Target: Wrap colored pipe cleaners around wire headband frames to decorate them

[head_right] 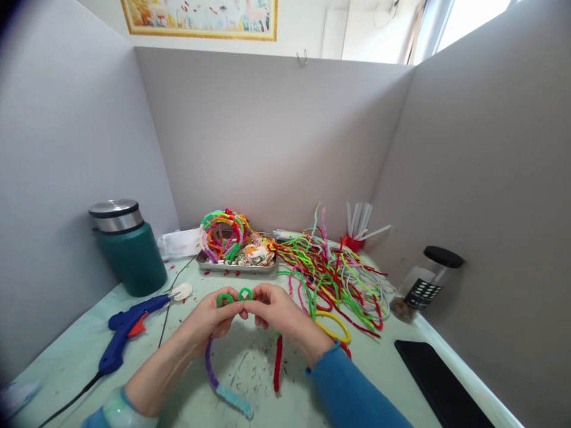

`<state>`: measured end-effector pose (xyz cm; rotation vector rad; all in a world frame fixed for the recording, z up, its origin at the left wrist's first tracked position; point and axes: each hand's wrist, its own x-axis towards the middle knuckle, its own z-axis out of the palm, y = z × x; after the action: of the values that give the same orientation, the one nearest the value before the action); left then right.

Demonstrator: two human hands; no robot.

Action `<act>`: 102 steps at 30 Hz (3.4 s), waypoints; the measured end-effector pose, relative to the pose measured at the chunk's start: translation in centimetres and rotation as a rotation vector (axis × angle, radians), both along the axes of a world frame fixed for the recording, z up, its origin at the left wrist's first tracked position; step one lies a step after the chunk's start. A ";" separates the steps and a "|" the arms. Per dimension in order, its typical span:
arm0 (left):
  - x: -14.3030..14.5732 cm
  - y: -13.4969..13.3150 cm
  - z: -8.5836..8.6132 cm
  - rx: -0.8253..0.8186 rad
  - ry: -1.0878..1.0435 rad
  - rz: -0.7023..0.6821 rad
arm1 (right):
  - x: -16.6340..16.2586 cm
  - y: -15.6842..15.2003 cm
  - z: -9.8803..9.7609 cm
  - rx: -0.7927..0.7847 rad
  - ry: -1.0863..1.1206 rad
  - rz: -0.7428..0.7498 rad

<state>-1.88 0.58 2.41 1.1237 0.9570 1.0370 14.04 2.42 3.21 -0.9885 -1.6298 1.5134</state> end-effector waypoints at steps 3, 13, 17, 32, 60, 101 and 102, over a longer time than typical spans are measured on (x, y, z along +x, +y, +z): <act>-0.2 0.2 -0.1 0.035 0.019 -0.008 | -0.1 0.1 0.1 -0.005 -0.016 -0.083; -0.2 0.7 -0.5 -0.045 -0.049 0.072 | 0.4 0.6 -0.2 -0.022 -0.018 -0.161; -0.3 0.7 -0.6 -0.048 -0.100 0.020 | 0.5 0.6 -0.4 -0.073 0.036 -0.116; -0.4 0.7 -0.8 -0.070 -0.090 0.021 | 1.1 0.6 0.2 -0.074 -0.046 -0.078; 1.2 0.0 -0.5 -0.174 0.037 0.086 | 0.8 0.2 0.4 0.445 -0.467 -0.146; -0.4 0.4 -0.3 -0.111 0.128 0.087 | 0.2 0.5 -0.7 -0.026 -0.095 -0.024; -0.4 0.4 -0.2 -0.114 0.124 0.083 | 0.3 0.5 -0.6 -0.028 -0.092 -0.013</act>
<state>-2.25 0.97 2.16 1.0702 1.1555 0.9747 14.30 2.87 2.57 -1.0969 -1.6667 1.5060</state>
